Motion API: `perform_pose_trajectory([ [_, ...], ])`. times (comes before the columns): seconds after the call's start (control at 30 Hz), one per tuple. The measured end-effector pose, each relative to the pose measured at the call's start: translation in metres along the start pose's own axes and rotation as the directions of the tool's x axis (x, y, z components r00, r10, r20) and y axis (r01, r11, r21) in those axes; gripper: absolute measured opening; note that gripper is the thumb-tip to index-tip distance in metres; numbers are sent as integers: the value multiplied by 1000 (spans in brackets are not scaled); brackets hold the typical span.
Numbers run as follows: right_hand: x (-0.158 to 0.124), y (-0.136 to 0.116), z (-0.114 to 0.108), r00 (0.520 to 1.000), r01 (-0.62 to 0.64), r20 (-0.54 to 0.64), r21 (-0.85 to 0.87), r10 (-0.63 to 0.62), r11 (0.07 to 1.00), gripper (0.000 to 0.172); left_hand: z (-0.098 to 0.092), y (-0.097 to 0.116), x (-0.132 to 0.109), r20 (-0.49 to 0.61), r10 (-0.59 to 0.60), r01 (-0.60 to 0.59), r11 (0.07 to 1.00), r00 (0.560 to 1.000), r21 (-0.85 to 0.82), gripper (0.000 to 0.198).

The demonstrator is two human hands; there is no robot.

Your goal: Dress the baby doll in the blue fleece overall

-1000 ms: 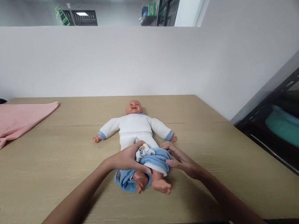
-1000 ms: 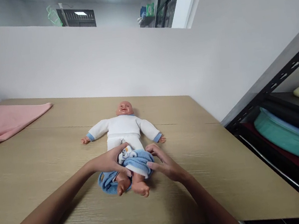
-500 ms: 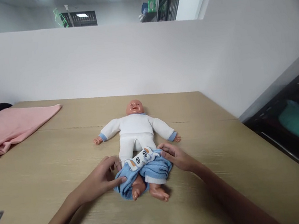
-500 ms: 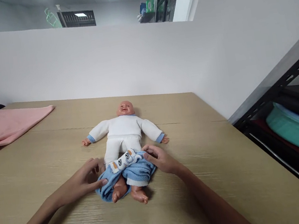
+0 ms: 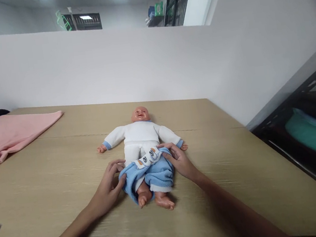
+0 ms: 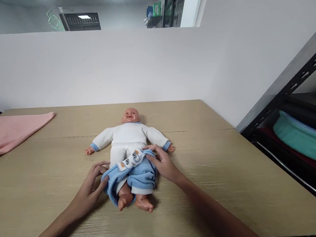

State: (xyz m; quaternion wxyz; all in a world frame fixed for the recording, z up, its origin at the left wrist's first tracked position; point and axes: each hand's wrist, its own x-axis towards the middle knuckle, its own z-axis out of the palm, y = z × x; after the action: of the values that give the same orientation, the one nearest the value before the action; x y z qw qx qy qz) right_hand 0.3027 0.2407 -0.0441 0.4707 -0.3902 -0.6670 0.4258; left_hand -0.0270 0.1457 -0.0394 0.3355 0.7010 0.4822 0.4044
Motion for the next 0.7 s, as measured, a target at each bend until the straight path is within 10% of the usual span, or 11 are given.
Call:
perform_pose_trajectory([
  [0.53, 15, -22, 32, 977, 190, -48, -239, -207, 952, 14, 22, 10, -19, -86, 6, 1, 997, 996, 76, 64],
  [0.7, 12, -22, 29, 979, 179, -68, -182, -194, 967, 13, 23, 14, -21, -101, -49, 56, 996, 994, 76, 23],
])
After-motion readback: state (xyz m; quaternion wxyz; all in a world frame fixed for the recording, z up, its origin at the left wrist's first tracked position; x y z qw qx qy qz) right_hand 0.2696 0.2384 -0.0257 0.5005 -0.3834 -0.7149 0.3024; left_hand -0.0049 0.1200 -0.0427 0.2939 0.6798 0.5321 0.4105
